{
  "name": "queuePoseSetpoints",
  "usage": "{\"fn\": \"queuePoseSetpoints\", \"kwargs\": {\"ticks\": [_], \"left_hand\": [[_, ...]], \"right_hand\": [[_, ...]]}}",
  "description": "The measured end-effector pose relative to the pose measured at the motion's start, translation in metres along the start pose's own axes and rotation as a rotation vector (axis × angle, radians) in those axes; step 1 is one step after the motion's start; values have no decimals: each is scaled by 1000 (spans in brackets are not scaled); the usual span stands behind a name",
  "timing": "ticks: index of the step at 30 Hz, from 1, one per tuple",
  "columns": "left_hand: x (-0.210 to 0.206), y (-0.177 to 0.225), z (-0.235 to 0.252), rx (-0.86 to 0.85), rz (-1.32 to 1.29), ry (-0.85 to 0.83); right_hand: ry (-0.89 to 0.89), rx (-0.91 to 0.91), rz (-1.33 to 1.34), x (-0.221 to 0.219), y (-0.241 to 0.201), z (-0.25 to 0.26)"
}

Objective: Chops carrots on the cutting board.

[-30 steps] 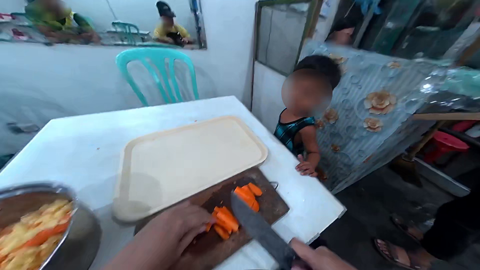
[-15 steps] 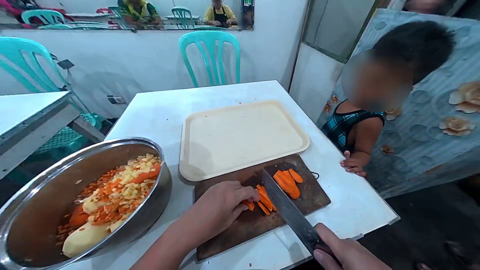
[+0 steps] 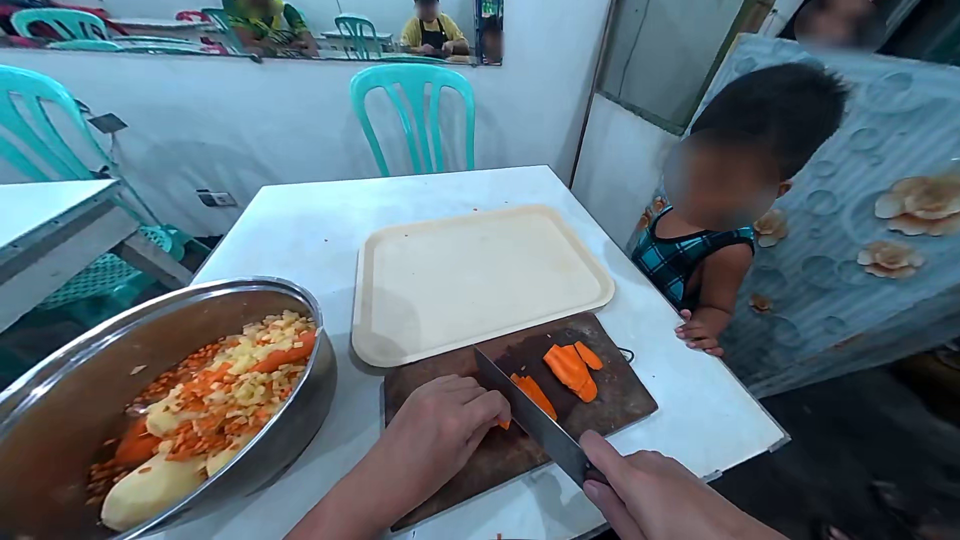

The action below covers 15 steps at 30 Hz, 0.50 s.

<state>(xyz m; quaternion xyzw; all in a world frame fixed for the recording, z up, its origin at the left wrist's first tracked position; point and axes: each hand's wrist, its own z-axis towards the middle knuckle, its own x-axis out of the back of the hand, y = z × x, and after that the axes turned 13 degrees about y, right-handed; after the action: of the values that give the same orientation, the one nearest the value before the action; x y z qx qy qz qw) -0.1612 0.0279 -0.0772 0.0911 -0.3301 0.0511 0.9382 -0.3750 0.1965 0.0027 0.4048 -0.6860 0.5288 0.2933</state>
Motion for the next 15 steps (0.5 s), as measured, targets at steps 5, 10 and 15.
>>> {"fn": "queuePoseSetpoints", "kwargs": {"ticks": [5, 10, 15], "left_hand": [[0, 0, 0, 3, -17, -5], [-1, -1, 1, -8, -29, -2], [0, -2, 1, -18, -32, -1]], "right_hand": [[-56, -8, -83, 5, -6, 9], [-88, -8, -152, 13, -11, 12], [-101, 11, -196, 17, -14, 14]]}}
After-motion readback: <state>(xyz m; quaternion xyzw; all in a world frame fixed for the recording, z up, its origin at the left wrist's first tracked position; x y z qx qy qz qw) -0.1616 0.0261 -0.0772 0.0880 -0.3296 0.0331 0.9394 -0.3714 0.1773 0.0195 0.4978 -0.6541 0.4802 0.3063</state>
